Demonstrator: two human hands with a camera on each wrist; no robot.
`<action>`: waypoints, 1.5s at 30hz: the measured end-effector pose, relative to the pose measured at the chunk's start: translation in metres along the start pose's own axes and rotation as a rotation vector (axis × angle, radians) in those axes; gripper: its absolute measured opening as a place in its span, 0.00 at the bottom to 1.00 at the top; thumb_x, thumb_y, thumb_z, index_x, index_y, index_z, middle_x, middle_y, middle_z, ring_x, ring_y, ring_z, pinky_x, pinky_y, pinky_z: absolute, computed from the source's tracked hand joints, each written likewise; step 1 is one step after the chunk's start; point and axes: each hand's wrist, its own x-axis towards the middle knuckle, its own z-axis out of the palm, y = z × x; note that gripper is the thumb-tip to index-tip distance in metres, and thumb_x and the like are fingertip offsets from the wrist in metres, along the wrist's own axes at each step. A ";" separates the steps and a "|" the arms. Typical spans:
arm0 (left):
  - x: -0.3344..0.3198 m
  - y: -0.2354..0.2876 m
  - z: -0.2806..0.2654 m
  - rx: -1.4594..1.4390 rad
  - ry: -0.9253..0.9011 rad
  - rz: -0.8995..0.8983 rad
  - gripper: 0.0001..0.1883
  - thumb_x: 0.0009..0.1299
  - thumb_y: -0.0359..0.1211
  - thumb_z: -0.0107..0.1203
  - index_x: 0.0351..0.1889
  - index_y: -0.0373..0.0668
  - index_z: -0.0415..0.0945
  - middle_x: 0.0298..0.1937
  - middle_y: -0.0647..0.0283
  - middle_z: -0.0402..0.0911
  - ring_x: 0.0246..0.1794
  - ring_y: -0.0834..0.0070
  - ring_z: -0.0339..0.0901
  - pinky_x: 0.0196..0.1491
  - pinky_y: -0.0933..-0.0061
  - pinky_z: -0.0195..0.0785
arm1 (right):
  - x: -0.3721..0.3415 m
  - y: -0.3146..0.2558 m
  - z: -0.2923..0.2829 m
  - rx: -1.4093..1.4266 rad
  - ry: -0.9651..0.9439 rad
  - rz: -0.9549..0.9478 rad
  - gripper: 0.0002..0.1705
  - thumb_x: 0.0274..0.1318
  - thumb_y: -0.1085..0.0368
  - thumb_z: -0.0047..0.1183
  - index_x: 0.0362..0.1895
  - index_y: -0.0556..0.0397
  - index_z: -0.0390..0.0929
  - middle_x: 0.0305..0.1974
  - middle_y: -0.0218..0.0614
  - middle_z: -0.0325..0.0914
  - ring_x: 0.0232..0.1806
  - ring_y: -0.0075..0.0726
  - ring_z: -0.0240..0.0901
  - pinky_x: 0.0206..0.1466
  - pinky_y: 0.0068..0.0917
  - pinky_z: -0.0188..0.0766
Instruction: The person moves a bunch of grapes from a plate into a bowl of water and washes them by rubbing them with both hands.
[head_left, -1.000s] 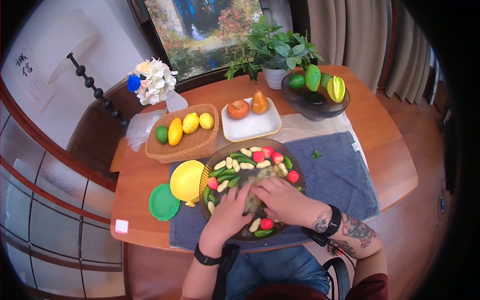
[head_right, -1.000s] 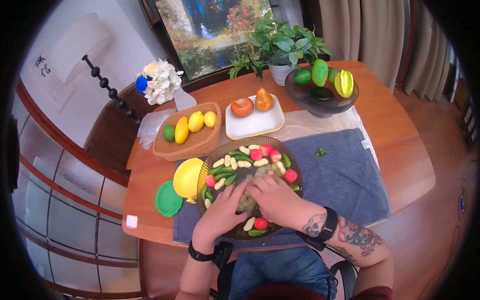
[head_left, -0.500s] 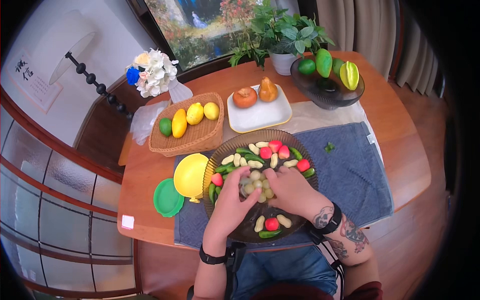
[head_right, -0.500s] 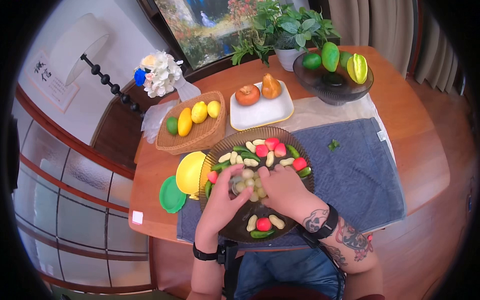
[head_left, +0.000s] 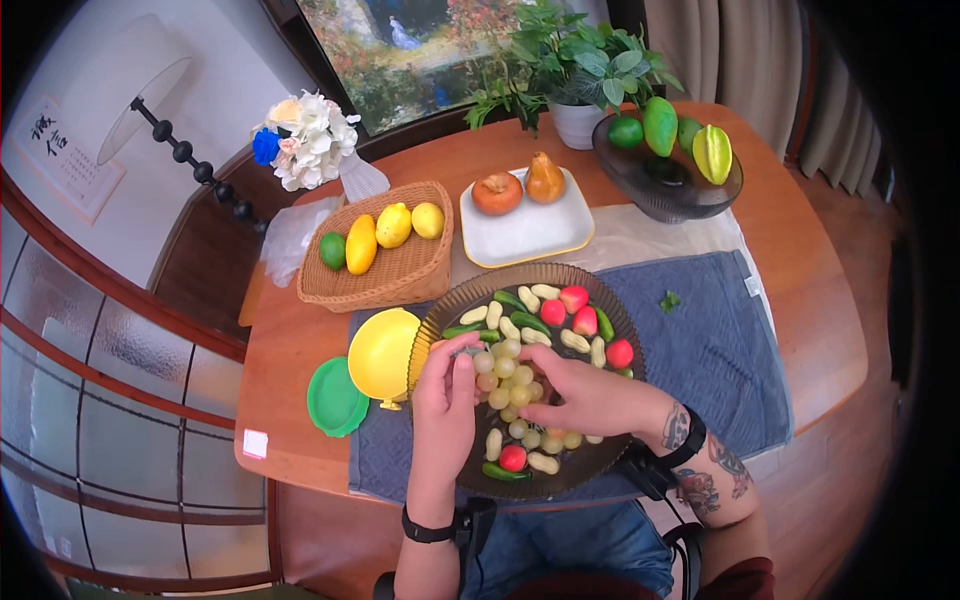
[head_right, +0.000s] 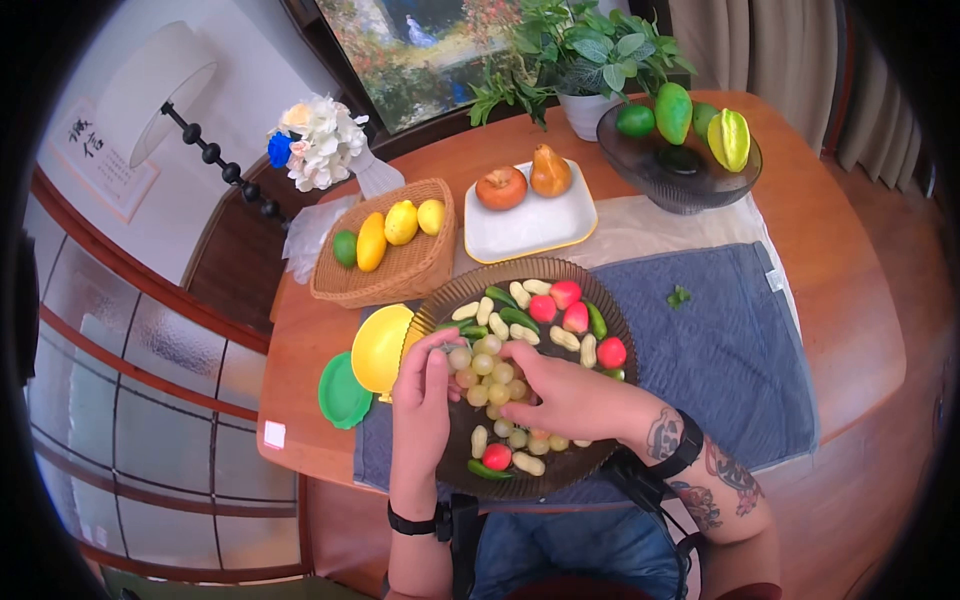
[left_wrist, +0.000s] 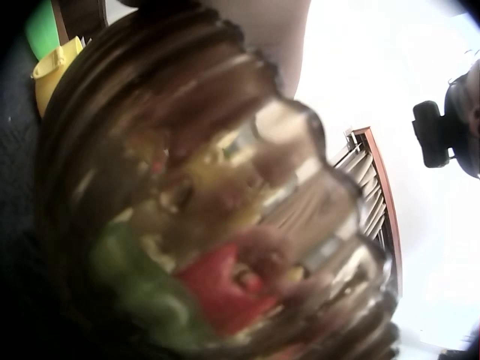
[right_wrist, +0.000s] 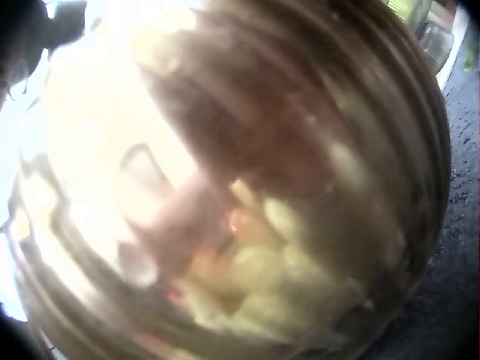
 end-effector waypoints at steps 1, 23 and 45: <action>0.001 -0.002 0.000 0.025 -0.008 -0.001 0.14 0.81 0.33 0.46 0.60 0.39 0.74 0.48 0.66 0.77 0.42 0.84 0.75 0.42 0.82 0.70 | 0.000 0.003 0.001 0.000 0.025 -0.043 0.33 0.63 0.61 0.57 0.66 0.59 0.58 0.48 0.55 0.79 0.47 0.50 0.81 0.49 0.39 0.76; -0.004 -0.014 0.005 0.393 -0.357 0.071 0.26 0.76 0.31 0.55 0.71 0.43 0.62 0.61 0.58 0.66 0.53 0.77 0.72 0.51 0.74 0.72 | -0.009 0.012 0.007 -0.444 0.117 0.055 0.54 0.50 0.58 0.66 0.74 0.62 0.47 0.62 0.62 0.66 0.60 0.66 0.69 0.62 0.46 0.70; -0.004 -0.003 0.008 0.064 -0.108 -0.132 0.16 0.74 0.31 0.59 0.58 0.40 0.74 0.40 0.61 0.79 0.33 0.79 0.75 0.38 0.77 0.73 | -0.004 0.006 0.010 -0.275 0.281 -0.149 0.29 0.56 0.73 0.53 0.63 0.59 0.64 0.56 0.52 0.69 0.58 0.58 0.70 0.59 0.43 0.70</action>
